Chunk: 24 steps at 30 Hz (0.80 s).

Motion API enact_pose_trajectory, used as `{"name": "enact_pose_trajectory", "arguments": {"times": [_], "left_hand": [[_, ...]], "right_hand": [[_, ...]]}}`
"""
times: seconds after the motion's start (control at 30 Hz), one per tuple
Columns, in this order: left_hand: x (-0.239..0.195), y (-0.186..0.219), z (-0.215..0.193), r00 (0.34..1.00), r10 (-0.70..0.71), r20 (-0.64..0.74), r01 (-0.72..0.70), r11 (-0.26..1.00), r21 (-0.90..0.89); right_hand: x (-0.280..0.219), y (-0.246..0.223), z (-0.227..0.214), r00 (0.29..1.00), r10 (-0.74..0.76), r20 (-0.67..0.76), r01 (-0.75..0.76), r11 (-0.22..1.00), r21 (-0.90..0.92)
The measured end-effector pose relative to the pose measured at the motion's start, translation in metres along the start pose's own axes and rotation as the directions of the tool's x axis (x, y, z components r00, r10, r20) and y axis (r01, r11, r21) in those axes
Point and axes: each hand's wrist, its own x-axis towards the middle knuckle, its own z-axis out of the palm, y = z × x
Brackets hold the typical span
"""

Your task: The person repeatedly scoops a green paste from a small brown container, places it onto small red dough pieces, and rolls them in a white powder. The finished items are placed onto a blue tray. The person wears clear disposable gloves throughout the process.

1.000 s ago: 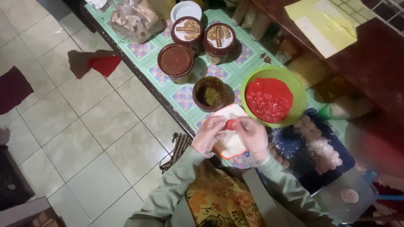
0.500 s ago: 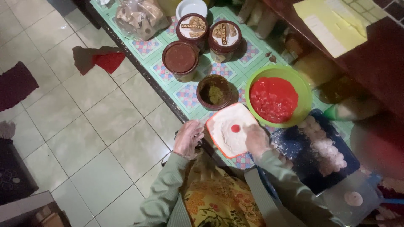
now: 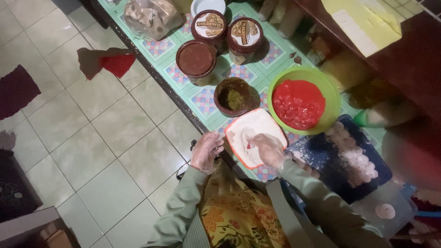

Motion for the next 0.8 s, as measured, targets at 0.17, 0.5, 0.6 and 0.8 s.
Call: {"name": "enact_pose_trajectory", "arguments": {"times": [0.17, 0.5, 0.6, 0.8], "left_hand": [[0.011, -0.013, -0.015, 1.000, 0.001, 0.002, -0.001, 0.998, -0.061], [0.010, -0.019, -0.017, 1.000, 0.020, 0.006, -0.019, 0.993, -0.113], [0.013, -0.019, -0.015, 1.000, 0.017, 0.009, -0.016, 0.995, -0.101], [0.020, -0.028, -0.024, 1.000, 0.013, 0.019, -0.012, 0.997, -0.079]], "right_hand": [[-0.012, -0.001, -0.008, 0.958, 0.230, 0.173, -0.250, 0.963, 0.105], [-0.025, 0.017, -0.010, 0.751, 0.480, 0.453, -0.600, 0.783, 0.164], [-0.011, 0.038, 0.007, 0.944, 0.023, 0.329, -0.066, 0.990, 0.123], [0.004, 0.041, 0.047, 0.926, 0.234, 0.295, -0.167, 0.958, -0.235]]}}
